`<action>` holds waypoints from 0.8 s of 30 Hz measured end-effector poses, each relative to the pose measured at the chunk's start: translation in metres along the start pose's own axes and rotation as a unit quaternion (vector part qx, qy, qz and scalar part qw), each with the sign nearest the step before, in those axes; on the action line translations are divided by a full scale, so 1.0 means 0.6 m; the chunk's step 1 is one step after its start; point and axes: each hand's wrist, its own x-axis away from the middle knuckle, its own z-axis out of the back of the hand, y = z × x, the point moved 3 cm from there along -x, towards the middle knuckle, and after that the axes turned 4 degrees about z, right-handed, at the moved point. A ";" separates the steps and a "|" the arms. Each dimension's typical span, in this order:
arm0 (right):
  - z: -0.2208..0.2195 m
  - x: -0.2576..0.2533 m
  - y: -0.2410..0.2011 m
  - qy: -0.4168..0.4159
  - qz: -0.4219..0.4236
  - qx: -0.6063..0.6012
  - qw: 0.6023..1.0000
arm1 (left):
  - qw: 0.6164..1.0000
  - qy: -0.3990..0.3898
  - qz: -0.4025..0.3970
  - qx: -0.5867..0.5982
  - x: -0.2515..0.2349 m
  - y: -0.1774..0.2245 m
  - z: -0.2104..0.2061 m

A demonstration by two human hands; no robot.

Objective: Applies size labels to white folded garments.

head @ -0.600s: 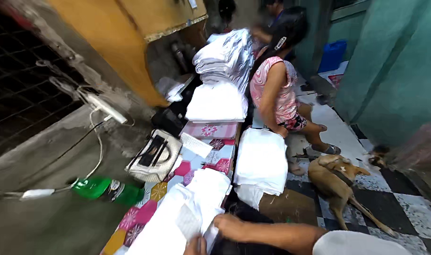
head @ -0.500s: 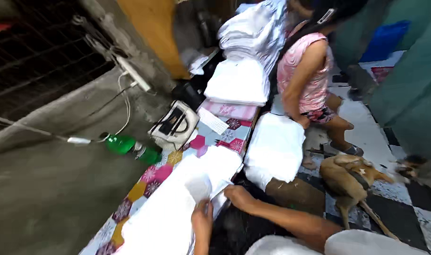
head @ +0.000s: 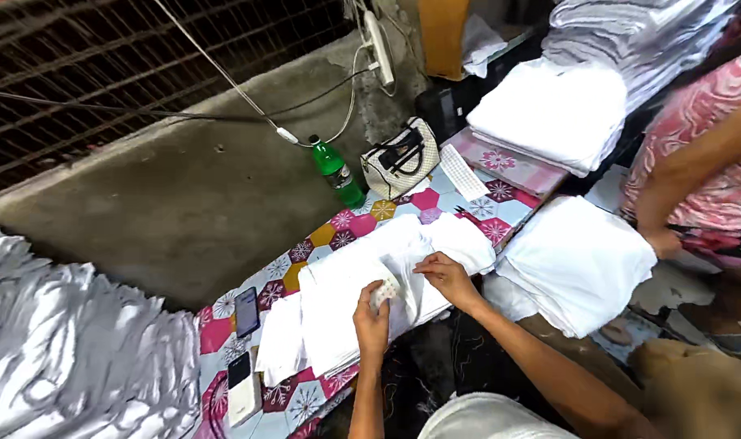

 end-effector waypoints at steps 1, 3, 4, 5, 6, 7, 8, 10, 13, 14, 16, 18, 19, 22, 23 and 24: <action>-0.013 -0.005 -0.016 -0.010 0.036 -0.011 0.999 | 1.000 0.006 0.016 0.023 0.000 0.002 0.012; -0.044 -0.005 -0.043 -0.019 0.111 -0.005 0.994 | 0.998 0.017 0.035 0.055 0.004 0.002 0.026; -0.059 -0.002 -0.052 -0.019 0.152 0.007 0.988 | 0.997 0.018 0.041 0.068 0.007 0.001 0.029; -0.074 0.000 -0.058 -0.019 0.187 0.022 0.982 | 0.996 0.017 0.045 0.078 0.009 0.001 0.031; -0.086 0.003 -0.061 -0.022 0.213 0.037 0.976 | 0.995 0.015 0.051 0.085 0.012 0.002 0.031; -0.098 0.005 -0.061 -0.026 0.231 0.054 0.971 | 0.994 0.013 0.060 0.089 0.014 0.003 0.031; -0.107 0.006 -0.059 -0.028 0.241 0.072 0.967 | 0.993 0.010 0.066 0.093 0.017 0.005 0.031; -0.118 0.009 -0.055 -0.034 0.252 0.107 0.961 | 0.993 0.006 0.071 0.099 0.020 0.008 0.029; -0.122 0.012 -0.056 -0.033 0.274 0.146 0.950 | 0.995 0.004 0.064 0.082 0.023 0.011 0.027; -0.121 0.013 -0.055 -0.035 0.276 0.151 0.949 | 0.995 0.005 0.061 0.075 0.024 0.011 0.026; -0.116 0.012 -0.053 -0.039 0.272 0.147 0.950 | 0.996 0.001 0.053 0.069 0.024 0.010 0.023; -0.107 0.009 -0.052 -0.045 0.257 0.120 0.958 | 0.997 -0.006 0.048 0.062 0.023 0.011 0.020; -0.101 0.007 -0.053 -0.046 0.244 0.103 0.963 | 0.997 -0.012 0.045 0.061 0.023 0.010 0.018; -0.082 0.000 -0.047 -0.027 0.187 0.051 0.981 | 0.999 -0.023 0.020 0.040 0.022 0.006 0.016; -0.072 -0.003 -0.044 -0.011 0.154 0.028 0.988 | 1.000 -0.015 -0.005 0.008 0.022 0.005 0.016; -0.058 -0.004 -0.040 0.003 0.112 0.002 0.994 | 0.998 0.004 -0.040 -0.046 0.022 0.005 0.017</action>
